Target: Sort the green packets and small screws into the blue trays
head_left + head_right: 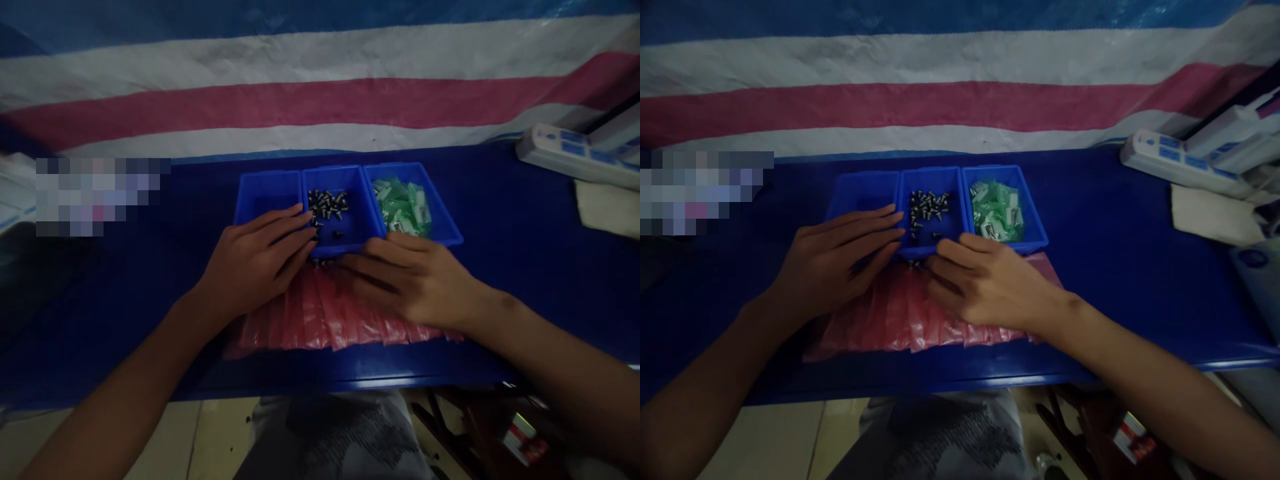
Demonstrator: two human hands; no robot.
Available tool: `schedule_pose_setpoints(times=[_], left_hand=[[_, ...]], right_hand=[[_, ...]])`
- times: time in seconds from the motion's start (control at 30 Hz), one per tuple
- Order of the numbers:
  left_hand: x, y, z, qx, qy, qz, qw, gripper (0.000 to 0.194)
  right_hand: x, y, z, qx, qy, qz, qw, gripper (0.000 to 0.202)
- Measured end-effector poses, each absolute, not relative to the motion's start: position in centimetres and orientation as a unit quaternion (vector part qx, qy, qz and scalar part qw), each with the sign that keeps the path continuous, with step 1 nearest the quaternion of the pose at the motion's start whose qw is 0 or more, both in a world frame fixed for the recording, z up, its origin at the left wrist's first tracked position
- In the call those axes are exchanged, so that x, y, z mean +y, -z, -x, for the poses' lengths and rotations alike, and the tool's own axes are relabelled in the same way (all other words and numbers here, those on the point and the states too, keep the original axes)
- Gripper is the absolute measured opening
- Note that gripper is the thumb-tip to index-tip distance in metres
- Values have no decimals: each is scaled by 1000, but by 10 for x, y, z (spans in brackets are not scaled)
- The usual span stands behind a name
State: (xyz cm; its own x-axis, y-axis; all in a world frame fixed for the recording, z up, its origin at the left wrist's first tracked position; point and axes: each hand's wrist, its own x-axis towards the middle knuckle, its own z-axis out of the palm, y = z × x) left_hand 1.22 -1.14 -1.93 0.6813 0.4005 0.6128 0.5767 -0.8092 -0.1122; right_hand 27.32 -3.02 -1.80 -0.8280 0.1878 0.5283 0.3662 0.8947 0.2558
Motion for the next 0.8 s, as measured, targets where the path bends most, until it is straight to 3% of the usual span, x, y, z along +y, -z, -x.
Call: schedule_pose_setpoints(times=[0.07,0.17,0.4,0.8], left_hand=[[-10,20,-13,-260,300,904,157,10],[-9,20,-13,-255,308,904,153,10],[-9,19,-12,-255,301,906,156,10],[-11,21,-11,-270,297,907,130,12]], right_hand=[[-29,22,-270,-946,213,144,199,33],[-30,25,-266,-947,222,145,183,35],[-33,26,-269,-946,214,126,210,34],[-38,24,-271,-943,54,144,296,21]])
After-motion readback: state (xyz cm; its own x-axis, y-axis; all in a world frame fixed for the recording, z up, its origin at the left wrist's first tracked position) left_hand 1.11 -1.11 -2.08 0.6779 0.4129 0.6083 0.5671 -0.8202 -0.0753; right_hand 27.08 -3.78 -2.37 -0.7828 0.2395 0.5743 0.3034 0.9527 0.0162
